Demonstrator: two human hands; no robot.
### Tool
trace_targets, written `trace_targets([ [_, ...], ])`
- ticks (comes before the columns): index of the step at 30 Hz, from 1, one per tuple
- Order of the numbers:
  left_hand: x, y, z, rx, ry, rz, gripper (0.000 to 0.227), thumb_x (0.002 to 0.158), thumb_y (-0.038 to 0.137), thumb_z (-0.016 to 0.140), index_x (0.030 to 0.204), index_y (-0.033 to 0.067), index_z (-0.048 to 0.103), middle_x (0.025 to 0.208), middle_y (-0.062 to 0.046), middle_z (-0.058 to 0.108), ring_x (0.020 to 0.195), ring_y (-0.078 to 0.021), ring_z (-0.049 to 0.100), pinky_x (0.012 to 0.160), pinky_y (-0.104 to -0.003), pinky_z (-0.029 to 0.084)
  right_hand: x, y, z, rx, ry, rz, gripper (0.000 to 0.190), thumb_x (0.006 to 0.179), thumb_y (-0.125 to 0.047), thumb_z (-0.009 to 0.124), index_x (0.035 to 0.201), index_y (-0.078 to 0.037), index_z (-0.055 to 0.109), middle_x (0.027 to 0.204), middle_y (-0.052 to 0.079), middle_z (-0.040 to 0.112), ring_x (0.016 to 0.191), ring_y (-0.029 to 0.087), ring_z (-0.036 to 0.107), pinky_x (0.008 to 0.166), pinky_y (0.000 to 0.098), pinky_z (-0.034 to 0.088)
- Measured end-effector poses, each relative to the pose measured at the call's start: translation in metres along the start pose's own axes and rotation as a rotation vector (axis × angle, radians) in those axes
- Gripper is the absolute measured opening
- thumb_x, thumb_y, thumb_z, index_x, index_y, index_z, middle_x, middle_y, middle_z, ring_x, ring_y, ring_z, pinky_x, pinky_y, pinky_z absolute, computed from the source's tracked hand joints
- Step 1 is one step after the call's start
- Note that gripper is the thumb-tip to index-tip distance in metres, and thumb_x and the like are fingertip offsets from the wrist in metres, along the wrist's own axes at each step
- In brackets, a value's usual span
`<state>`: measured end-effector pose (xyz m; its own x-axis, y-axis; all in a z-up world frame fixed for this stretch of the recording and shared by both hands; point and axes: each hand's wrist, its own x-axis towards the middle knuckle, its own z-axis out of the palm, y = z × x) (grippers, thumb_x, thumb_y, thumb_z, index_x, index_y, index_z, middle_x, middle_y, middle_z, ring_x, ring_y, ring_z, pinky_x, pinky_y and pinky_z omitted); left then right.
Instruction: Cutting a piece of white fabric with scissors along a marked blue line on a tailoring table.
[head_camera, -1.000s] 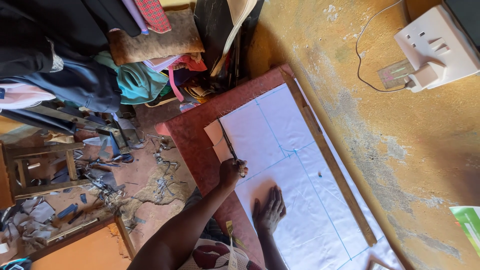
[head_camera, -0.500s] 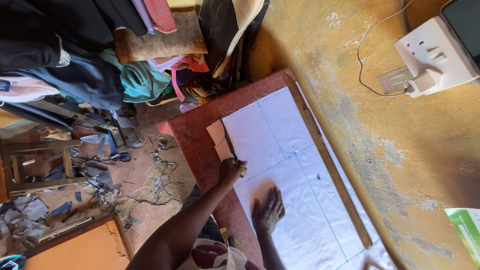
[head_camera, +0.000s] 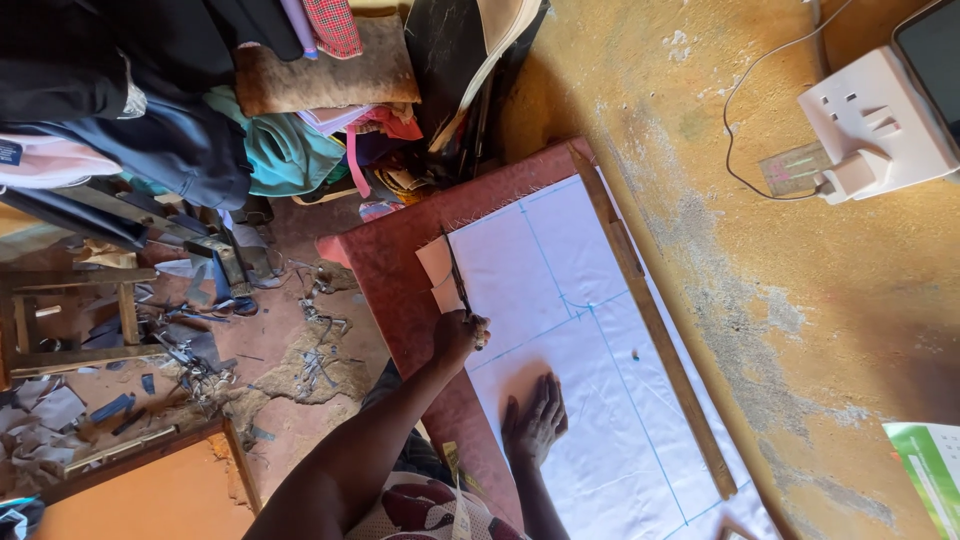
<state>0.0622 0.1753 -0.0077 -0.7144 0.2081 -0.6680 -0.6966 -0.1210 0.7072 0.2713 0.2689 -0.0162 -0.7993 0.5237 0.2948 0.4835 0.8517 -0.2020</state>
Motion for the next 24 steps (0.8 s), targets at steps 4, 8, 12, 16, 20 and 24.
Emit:
trace_targets([
  [4, -0.011, 0.015, -0.003, -0.025, -0.011, -0.058, 0.017, 0.091, 0.007, 0.070, 0.089, -0.0095, 0.074, 0.078, -0.013, 0.068, 0.070, -0.0181, 0.070, 0.054, -0.028, 0.052, 0.001, -0.001, -0.001, 0.007, 0.003, -0.005, 0.070, 0.102, -0.049, 0.053, 0.161, -0.012, 0.044, 0.165, 0.007, 0.049, 0.151, 0.028, 0.047, 0.115, 0.0505, 0.036],
  [8, -0.023, 0.021, -0.015, -0.081, -0.210, -0.056, 0.036, 0.088, 0.002, 0.061, 0.065, 0.0160, 0.037, 0.067, 0.000, 0.033, 0.064, -0.0093, 0.043, 0.056, -0.026, 0.031, 0.000, -0.001, -0.001, -0.002, 0.008, -0.004, 0.070, 0.102, -0.050, 0.053, 0.160, -0.013, 0.045, 0.165, 0.007, 0.050, 0.151, 0.028, 0.048, 0.114, 0.0502, 0.038],
  [12, -0.030, 0.019, -0.028, -0.094, -0.287, -0.086, 0.045, 0.093, -0.006, 0.055, 0.066, 0.0195, 0.028, 0.063, 0.004, 0.026, 0.059, -0.0049, 0.035, 0.052, -0.023, 0.017, 0.001, -0.003, -0.003, -0.002, 0.027, -0.020, 0.069, 0.102, -0.049, 0.054, 0.160, -0.013, 0.045, 0.164, 0.007, 0.050, 0.150, 0.029, 0.050, 0.113, 0.0508, 0.039],
  [16, -0.054, 0.023, -0.042, 0.002, -0.252, -0.051, 0.047, 0.082, -0.010, 0.054, 0.048, 0.0164, 0.036, 0.054, 0.002, 0.033, 0.054, -0.0059, 0.036, 0.050, -0.026, 0.016, 0.001, -0.005, -0.004, 0.007, 0.019, -0.008, 0.069, 0.102, -0.050, 0.053, 0.159, -0.012, 0.046, 0.163, 0.007, 0.051, 0.149, 0.028, 0.050, 0.114, 0.0510, 0.038],
  [20, -0.050, 0.002, -0.058, 0.025, -0.302, -0.022, 0.036, 0.075, -0.009, 0.059, 0.063, 0.0157, 0.036, 0.062, -0.001, 0.037, 0.057, -0.0076, 0.041, 0.051, -0.027, 0.023, 0.002, -0.004, -0.002, -0.002, 0.013, -0.001, 0.070, 0.101, -0.050, 0.055, 0.160, -0.013, 0.046, 0.164, 0.006, 0.050, 0.149, 0.028, 0.049, 0.113, 0.0515, 0.038],
  [24, -0.025, -0.032, -0.071, 0.013, -0.412, -0.006, 0.034, 0.082, -0.008, 0.055, 0.057, 0.0112, 0.041, 0.054, -0.002, 0.036, 0.050, -0.0089, 0.038, 0.049, -0.028, 0.022, 0.000, -0.003, -0.002, -0.023, 0.036, -0.014, 0.069, 0.101, -0.051, 0.055, 0.158, -0.012, 0.049, 0.162, 0.007, 0.053, 0.147, 0.029, 0.052, 0.113, 0.0510, 0.040],
])
